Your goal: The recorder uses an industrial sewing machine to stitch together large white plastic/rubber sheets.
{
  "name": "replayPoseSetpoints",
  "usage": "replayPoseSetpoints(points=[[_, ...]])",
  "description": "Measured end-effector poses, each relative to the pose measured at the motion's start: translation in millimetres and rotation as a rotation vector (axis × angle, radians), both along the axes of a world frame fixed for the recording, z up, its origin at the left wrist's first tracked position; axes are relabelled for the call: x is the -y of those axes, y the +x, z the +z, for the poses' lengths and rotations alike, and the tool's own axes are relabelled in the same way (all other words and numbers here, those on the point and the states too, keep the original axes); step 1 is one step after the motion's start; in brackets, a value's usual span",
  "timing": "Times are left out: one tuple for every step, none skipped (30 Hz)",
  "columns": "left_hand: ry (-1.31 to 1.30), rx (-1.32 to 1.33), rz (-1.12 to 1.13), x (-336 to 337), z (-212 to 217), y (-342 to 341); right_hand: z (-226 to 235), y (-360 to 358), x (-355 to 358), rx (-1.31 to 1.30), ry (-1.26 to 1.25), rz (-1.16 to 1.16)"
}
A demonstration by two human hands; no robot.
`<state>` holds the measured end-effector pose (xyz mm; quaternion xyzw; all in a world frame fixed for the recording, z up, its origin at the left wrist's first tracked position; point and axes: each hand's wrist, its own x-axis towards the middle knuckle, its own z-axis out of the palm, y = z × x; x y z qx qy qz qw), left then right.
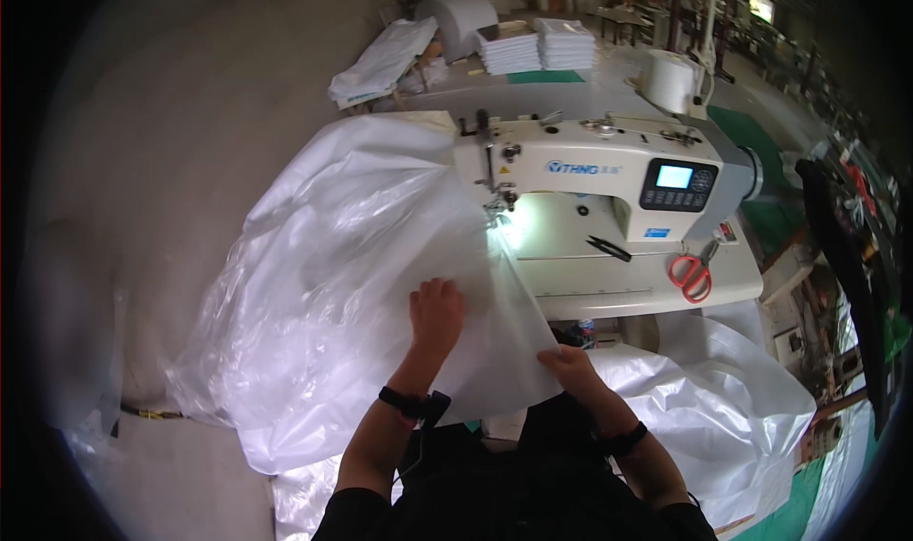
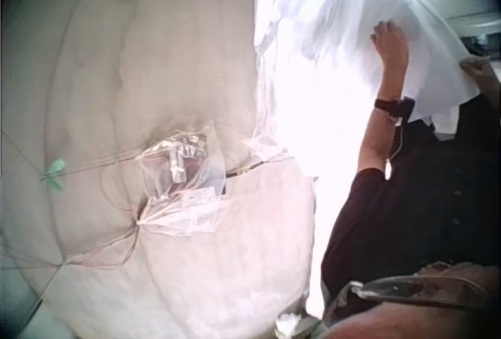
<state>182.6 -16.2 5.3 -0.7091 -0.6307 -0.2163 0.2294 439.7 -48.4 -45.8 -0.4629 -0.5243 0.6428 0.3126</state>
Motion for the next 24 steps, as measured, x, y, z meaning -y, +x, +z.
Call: replayPoseSetpoints(points=[[0.039,-0.056,-0.015,-8.8,-9.9,-13.2,3.2,0.6,-0.3,-0.005,0.023,0.005],[0.075,-0.112,-0.03,-14.6,-14.7,-18.8,4.1,1.2,-0.4,-0.017,0.037,0.008],[0.069,-0.121,-0.048,-16.0,-9.0,-12.6,1.8,3.2,-2.2,-0.027,0.03,-0.01],[-0.176,0.586,-0.094,-14.0,5.9,-0.9,-2.4,7.4,-3.6,-0.017,0.036,0.01],[-0.438,1.289,-0.116,-10.5,22.4,9.8,-6.4,10.7,-5.1,-0.007,0.042,0.031],[-0.601,1.567,-0.174,-2.5,53.0,19.7,-9.8,12.2,-4.9,-0.015,0.025,0.012],[-0.615,1.561,-0.165,8.1,61.8,24.8,-9.8,9.2,-4.6,-0.042,-0.003,0.015],[-0.809,1.949,-0.338,16.8,65.9,28.6,-9.5,6.2,-4.1,-0.068,-0.029,0.018],[-1.011,2.331,-0.53,22.6,66.8,33.3,-8.3,5.2,-2.5,-0.071,-0.04,0.006],[-1.047,2.122,-0.488,33.6,59.0,45.5,-7.3,2.6,-2.3,-0.18,-0.122,-0.008],[-1.075,1.912,-0.449,47.7,48.5,63.5,-6.2,1.5,-2.4,-0.288,-0.202,-0.024],[-1.178,1.815,-0.328,60.5,46.7,79.0,-3.0,1.4,-2.5,-0.327,-0.222,-0.019],[-1.276,1.707,-0.214,71.7,46.2,89.9,-0.2,3.1,-1.5,-0.328,-0.224,-0.025],[-1.16,1.327,-0.243,80.0,30.5,89.1,2.2,4.6,-0.3,-0.451,-0.29,-0.047],[-1.174,1.32,-0.25,82.7,32.7,91.2,2.2,7.2,0.3,-0.575,-0.356,-0.079],[-0.765,0.91,-0.379,87.0,37.5,92.5,1.8,11.6,-0.6,-0.598,-0.338,-0.074],[-0.352,0.497,-0.477,91.2,45.1,94.4,0.4,13.2,-2.5,-0.6,-0.338,-0.086],[-0.086,0.195,-0.508,83.0,64.3,99.3,-2.2,13.4,-4.0,-0.542,-0.291,-0.078],[-0.08,0.192,-0.501,82.2,56.8,93.2,-0.3,11.7,-5.0,-0.485,-0.24,-0.054],[-0.175,0.073,-0.412,77.0,36.5,79.5,3.4,9.2,-1.8,-0.486,-0.235,-0.044],[-0.264,-0.045,-0.319,68.7,14.6,61.7,7.8,5.6,1.0,-0.434,-0.23,-0.046],[-0.352,0.137,-0.427,64.9,-5.0,33.3,11.8,0.5,2.5,-0.386,-0.223,-0.043],[-0.351,0.134,-0.436,60.7,2.5,20.7,8.9,1.7,1.4,-0.388,-0.219,-0.051],[-0.425,0.782,-0.337,62.9,16.5,10.2,5.8,3.5,3.1,-0.375,-0.23,-0.065]])
